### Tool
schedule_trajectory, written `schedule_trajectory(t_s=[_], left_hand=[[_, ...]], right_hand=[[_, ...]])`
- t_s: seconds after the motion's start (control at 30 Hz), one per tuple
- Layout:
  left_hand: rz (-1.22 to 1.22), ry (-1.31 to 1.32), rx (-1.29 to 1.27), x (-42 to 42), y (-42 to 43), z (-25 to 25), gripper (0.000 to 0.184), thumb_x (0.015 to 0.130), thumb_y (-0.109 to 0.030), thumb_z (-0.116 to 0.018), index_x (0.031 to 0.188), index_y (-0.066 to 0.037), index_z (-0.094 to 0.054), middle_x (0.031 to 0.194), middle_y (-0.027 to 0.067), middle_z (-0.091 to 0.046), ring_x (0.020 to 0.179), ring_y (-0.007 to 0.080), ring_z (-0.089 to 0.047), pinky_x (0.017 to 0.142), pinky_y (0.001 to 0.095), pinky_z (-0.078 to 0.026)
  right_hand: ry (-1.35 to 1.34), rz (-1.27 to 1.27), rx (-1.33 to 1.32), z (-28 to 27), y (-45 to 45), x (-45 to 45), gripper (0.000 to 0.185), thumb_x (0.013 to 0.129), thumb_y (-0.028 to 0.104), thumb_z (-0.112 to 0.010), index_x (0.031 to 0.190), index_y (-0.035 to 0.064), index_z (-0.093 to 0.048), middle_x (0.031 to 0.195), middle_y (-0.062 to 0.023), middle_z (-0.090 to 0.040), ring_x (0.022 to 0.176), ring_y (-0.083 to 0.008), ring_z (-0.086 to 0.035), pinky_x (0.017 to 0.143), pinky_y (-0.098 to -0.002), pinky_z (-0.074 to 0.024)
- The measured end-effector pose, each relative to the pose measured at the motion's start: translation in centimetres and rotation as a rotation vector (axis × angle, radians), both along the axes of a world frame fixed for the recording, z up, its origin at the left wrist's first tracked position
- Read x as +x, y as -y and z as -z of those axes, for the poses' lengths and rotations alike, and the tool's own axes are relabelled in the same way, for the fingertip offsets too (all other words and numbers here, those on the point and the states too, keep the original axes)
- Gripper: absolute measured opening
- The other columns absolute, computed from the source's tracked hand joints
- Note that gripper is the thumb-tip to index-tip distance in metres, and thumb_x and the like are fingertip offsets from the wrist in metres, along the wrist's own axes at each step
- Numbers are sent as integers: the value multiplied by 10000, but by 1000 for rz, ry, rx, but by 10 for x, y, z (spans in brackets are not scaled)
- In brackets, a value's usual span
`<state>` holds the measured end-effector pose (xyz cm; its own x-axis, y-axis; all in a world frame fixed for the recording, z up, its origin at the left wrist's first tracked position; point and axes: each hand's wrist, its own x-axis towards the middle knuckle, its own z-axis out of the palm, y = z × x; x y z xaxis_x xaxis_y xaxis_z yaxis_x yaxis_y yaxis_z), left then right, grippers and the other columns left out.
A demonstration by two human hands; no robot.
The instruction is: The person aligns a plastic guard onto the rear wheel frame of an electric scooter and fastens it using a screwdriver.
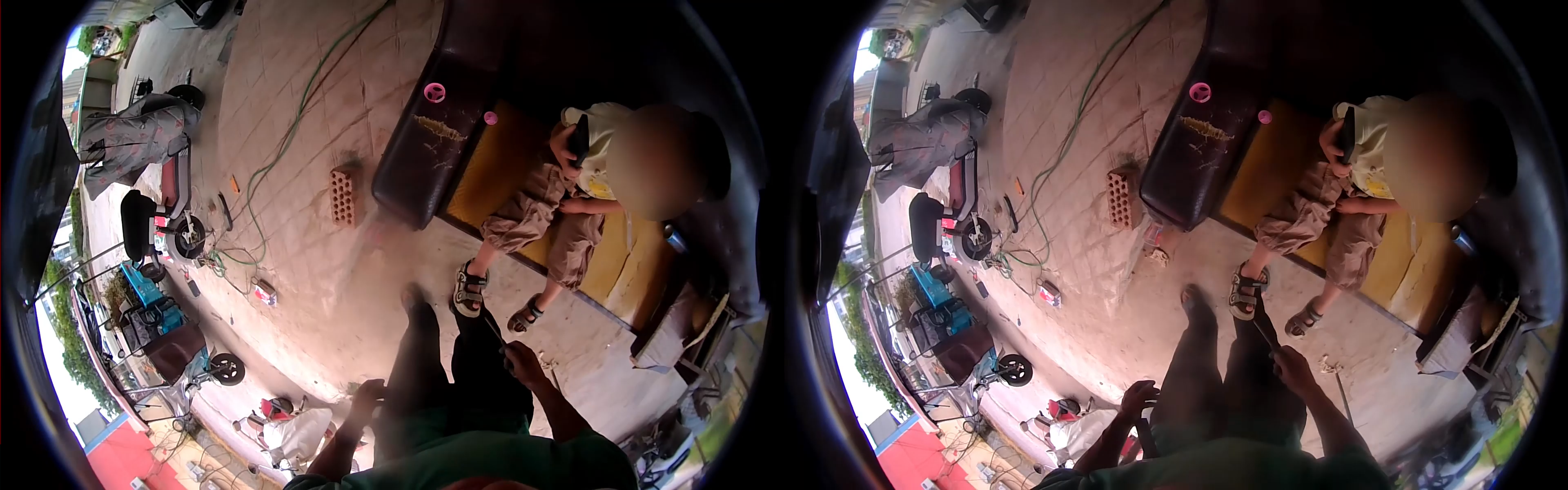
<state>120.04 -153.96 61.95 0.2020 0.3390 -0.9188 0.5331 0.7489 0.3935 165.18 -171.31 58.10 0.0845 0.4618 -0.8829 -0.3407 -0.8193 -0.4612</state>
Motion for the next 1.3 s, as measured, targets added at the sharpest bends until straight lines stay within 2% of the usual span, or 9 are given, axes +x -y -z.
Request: schedule_trajectory(t_s=[0.07, 0.17, 0.37, 0.67, 0.77, 0.93, 1.0, 1.13, 1.3], left_hand=[[-95, -59, -77, 0, 7, -2, 421, 976, -333, -637, 1266, -35, -569, 1080, 153, -683, 933, 269, -706, 756, 379, -590], [-382, -187, -194, 8, 9, -6, 421, 978, -352, -623, 1248, -33, -569, 1075, 154, -682, 942, 275, -704, 757, 394, -590], [-246, -252, -163, 1, 21, -9, 432, 967, -349, -628, 1252, -27, -579, 1044, 120, -696, 918, 228, -682, 783, 373, -555], [-227, -257, -226, -50, 18, 10, 449, 959, -352, -655, 1281, -50, -577, 1066, 118, -696, 931, 245, -682, 766, 378, -555], [-397, -273, -182, -53, 0, -12, 291, 952, -248, -632, 1147, -32, -620, 932, 88, -666, 819, 198, -666, 631, 320, -533], [-429, -226, -210, -122, 1, -7, 295, 958, -296, -634, 1147, -71, -604, 890, 88, -676, 749, 214, -687, 598, 336, -540], [-471, -205, -188, -160, 16, 6, 297, 961, -299, -630, 1151, -73, -601, 895, 94, -685, 757, 221, -693, 605, 340, -541], [-531, -233, -173, -204, 37, 5, 373, 937, -331, -644, 1197, -69, -591, 975, 122, -696, 824, 246, -700, 677, 381, -548], [-662, -280, -142, -213, 73, -16, 422, 930, -338, -641, 1227, -41, -596, 1030, 142, -687, 872, 260, -694, 711, 395, -549]], right_hand=[[-26, -6, -46, -14, -15, 6, 210, 954, 208, -590, 1027, 16, -634, 799, -88, -649, 665, -171, -632, 640, -316, -504], [320, -176, 261, -14, -20, 9, 225, 906, 205, -661, 1028, 16, -641, 800, -97, -673, 717, -200, -662, 678, -332, -518], [181, -84, 71, -8, -28, 11, 222, 880, 198, -687, 1013, 22, -665, 848, -122, -696, 804, -250, -687, 748, -371, -531], [293, -267, 117, -24, -44, -29, 209, 867, 190, -676, 984, 17, -679, 828, -123, -699, 782, -245, -688, 737, -359, -534], [272, -303, 85, -32, -56, -52, 195, 864, 178, -668, 975, 18, -681, 818, -117, -698, 767, -224, -683, 734, -342, -532], [240, -377, 86, -36, -83, -96, 216, 857, 196, -671, 974, 15, -676, 809, -103, -692, 759, -207, -674, 715, -335, -525], [215, -440, 90, -55, -108, -114, 263, 854, 236, -682, 968, 1, -660, 792, -94, -669, 740, -196, -654, 686, -342, -513], [344, -735, 178, -49, -120, -139, 313, 828, 272, -722, 1016, 26, -671, 884, -157, -691, 838, -308, -673, 757, -420, -521], [283, -965, 150, -49, -156, -147, 358, 837, 300, -733, 1046, 18, -666, 953, -182, -678, 902, -319, -664, 806, -433, -515]])
